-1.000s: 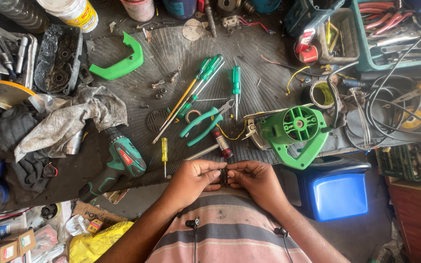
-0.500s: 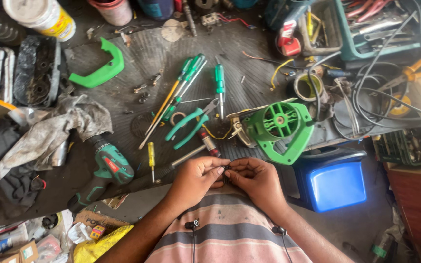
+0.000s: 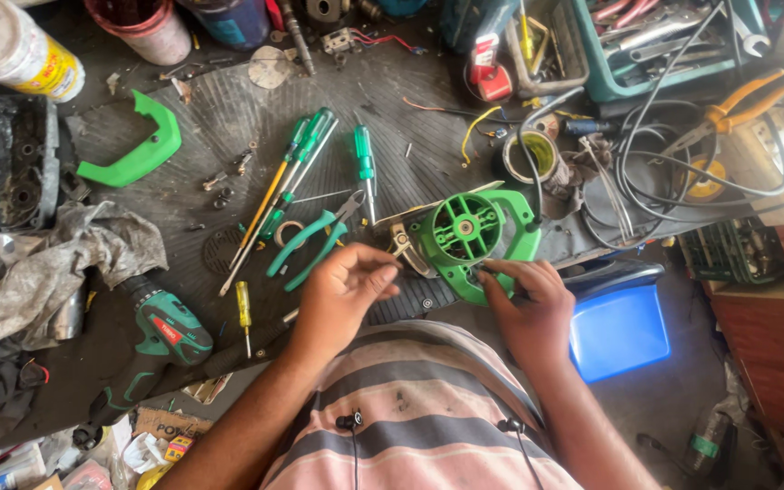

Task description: The person repairs a green angle grinder at a cluttered workbench. They handle the armature and motor parts, use a screwdriver and pliers to work on the housing, fit the armature into the green housing, and press components together by hand while reassembling the tool.

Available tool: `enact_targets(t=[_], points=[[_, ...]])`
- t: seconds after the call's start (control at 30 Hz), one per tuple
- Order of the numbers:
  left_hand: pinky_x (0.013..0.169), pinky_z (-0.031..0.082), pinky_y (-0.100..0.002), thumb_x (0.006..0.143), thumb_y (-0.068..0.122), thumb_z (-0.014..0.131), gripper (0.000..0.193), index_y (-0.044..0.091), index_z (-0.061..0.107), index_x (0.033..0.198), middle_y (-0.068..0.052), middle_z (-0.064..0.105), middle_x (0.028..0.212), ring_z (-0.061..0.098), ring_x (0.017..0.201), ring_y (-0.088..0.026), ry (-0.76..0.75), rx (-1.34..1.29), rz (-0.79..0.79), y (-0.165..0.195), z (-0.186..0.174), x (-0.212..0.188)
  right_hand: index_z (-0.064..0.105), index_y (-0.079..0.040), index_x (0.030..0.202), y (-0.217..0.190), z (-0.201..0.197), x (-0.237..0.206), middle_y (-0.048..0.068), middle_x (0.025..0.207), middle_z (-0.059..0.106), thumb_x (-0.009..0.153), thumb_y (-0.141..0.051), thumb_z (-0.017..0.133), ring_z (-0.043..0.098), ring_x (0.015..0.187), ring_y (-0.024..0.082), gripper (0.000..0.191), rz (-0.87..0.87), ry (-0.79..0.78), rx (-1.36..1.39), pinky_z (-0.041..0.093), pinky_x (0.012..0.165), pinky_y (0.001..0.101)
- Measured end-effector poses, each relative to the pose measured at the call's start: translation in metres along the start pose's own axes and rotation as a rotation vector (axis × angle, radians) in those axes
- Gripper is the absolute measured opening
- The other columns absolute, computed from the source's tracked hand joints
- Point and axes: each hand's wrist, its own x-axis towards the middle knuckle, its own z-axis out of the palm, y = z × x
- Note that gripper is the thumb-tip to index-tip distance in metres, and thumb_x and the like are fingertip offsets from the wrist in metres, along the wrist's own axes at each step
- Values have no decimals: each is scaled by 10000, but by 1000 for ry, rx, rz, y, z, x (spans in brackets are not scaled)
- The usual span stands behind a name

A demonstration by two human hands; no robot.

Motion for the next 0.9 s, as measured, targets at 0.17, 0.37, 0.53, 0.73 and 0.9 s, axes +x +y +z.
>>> enact_targets(t=[0.17,0.37,0.53,0.73,0.9], points=[[711,574,-239,947,102,728,174,-7,686,1077,-34,730,845,694,774,-89,104,191,45,4,5,10,805,-107,960,11,6,8,49,846,719,781,-126,871,610,736,183,192,7,23,-40,483,704,326],[687,589,-248,908,73,771,125,4,701,986,-43,775,875,739,779,-95,224,479,253,22,17,18,770,-89,964,24,13,11,40,900,728,804,-118,857,646,808,199,185,-5,54,95,506,762,316],[694,609,-269,903,59,775,104,26,703,972,-66,787,920,779,808,-136,223,571,395,39,23,27,753,-111,952,25,11,19,14,954,742,806,-101,850,662,895,209,175,-291,52,-41,452,854,350],[758,584,-354,840,49,805,174,56,675,956,-75,756,980,741,901,-253,199,894,729,49,16,35,766,-152,982,13,0,25,-18,976,733,795,-83,814,620,896,215,204,-601,-8,-276,422,881,411],[720,575,-381,849,76,791,161,72,678,964,-63,759,984,717,854,-258,114,1024,826,49,0,45,791,-169,1020,2,8,29,-26,970,698,764,-70,773,625,958,230,276,-577,-114,-341,431,911,423]])
